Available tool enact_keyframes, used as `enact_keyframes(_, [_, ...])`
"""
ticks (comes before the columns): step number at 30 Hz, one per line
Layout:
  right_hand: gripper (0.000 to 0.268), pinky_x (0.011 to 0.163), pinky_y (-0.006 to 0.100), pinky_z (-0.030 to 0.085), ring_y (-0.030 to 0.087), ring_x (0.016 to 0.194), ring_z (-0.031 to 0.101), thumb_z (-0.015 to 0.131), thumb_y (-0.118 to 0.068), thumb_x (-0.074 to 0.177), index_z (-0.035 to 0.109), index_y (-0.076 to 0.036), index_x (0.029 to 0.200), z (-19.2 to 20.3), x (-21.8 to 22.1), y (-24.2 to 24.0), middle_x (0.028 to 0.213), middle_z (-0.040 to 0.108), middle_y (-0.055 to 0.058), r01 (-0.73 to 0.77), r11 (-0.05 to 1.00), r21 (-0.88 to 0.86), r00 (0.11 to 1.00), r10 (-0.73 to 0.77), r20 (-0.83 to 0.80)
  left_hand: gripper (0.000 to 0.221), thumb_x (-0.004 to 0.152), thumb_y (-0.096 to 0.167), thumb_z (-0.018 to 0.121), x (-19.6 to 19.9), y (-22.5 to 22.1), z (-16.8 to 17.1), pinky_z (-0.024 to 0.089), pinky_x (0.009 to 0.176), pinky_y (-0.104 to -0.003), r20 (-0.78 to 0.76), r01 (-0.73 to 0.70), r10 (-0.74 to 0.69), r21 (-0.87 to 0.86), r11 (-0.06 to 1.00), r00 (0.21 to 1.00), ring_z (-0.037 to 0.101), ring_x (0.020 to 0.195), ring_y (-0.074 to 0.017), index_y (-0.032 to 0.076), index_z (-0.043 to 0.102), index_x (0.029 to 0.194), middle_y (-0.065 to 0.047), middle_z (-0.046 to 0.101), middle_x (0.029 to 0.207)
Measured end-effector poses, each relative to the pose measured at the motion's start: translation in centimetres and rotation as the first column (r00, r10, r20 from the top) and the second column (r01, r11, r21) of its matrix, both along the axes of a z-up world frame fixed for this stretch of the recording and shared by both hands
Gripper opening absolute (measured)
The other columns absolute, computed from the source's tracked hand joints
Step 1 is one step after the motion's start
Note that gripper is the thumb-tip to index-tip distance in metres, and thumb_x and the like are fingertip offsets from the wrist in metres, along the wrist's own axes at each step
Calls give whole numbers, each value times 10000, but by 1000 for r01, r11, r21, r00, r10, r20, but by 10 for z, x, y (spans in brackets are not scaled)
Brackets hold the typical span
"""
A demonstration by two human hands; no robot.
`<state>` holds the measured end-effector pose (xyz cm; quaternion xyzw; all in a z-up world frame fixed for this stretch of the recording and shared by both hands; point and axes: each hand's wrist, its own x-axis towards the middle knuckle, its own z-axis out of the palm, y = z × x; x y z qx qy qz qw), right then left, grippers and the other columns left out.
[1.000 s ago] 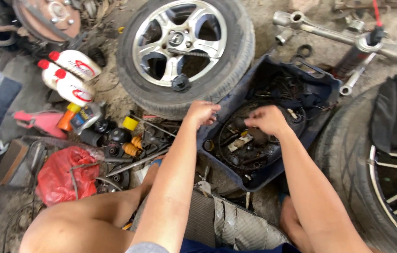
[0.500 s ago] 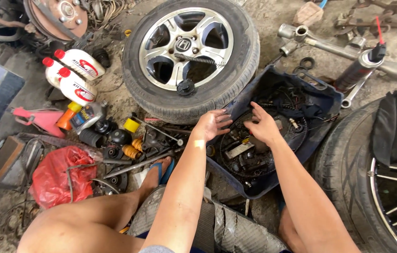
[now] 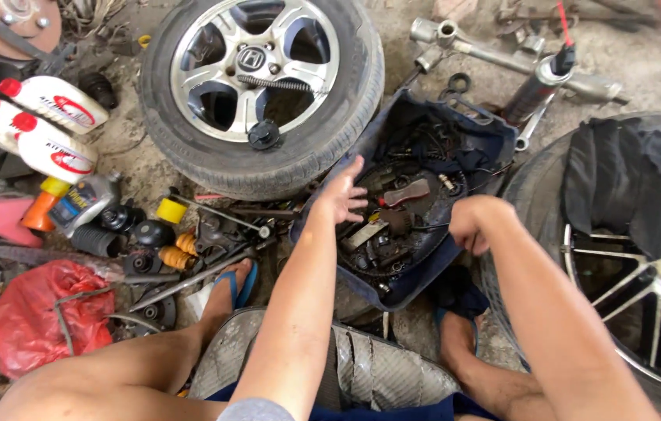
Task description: The person cleans a metal car part with a cloth, then sprays a small circular part with a spray can. They then pick up a black rubber part from a container and wipe it with the cloth.
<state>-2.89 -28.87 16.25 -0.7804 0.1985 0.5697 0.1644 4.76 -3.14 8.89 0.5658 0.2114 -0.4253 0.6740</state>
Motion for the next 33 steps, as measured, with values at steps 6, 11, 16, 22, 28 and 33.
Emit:
enact_keyframes(6, [503, 806, 444, 653, 175, 881, 795, 809, -611, 745, 831, -182, 1007, -121, -74, -5, 819, 809, 9, -451, 878, -159, 892, 440, -103, 1039, 707, 662, 824, 1, -72, -86, 346, 1202, -509, 292, 311, -559, 594, 742, 776, 438, 1457, -327, 159, 466, 1543, -182, 489, 1554])
enact_keyframes(11, [388, 863, 433, 630, 261, 964, 764, 804, -391, 688, 808, -106, 953, -203, -109, -15, 916, 784, 82, -272, 922, -276, 902, 345, 261, 1003, 644, 618, 848, -46, -107, -76, 405, 1188, -427, 298, 398, -694, 645, 652, 655, 501, 1415, -296, 197, 521, 1493, -140, 567, 1490])
enact_keyframes(16, [185, 814, 397, 629, 251, 913, 775, 774, -346, 786, 814, -176, 722, -74, -87, -21, 779, 790, 34, -179, 951, -250, 881, 268, 390, 1067, 645, 679, 808, -60, -118, -53, 379, 1207, -426, 267, 453, -725, 632, 629, 635, 464, 1443, -290, 231, 449, 1544, -135, 513, 1543])
enact_keyframes(22, [633, 1066, 570, 476, 493, 1210, 637, 534, -476, 917, 779, 96, 1036, 105, -21, -30, 1152, 738, 340, -48, 999, 20, 723, 21, 691, 857, 945, 724, 594, -39, -130, 41, 499, 999, -641, 204, 172, -173, 20, 985, 964, 590, 1289, -412, 244, 321, 1601, -205, 459, 1520])
enact_keyframes(28, [454, 1003, 527, 505, 366, 1244, 605, 610, -493, 958, 715, -133, 1212, 124, 41, 9, 1189, 731, 163, 61, 952, 301, 334, -304, 892, 635, 992, 655, 597, 29, -138, 126, 566, 917, -389, 174, -68, 227, -633, 771, 958, 736, 958, -287, 64, 755, 1162, -150, 763, 1060])
enact_keyframes(33, [672, 1182, 495, 348, 329, 1410, 467, 729, -256, 885, 477, -23, 1462, 200, 87, 51, 1423, 587, 222, -208, 662, 721, 278, -666, 692, 433, 1026, 458, 625, 105, -95, 202, 619, 810, -363, 378, 37, 336, -710, 703, 863, 757, 885, -240, 66, 735, 1173, -157, 766, 1036])
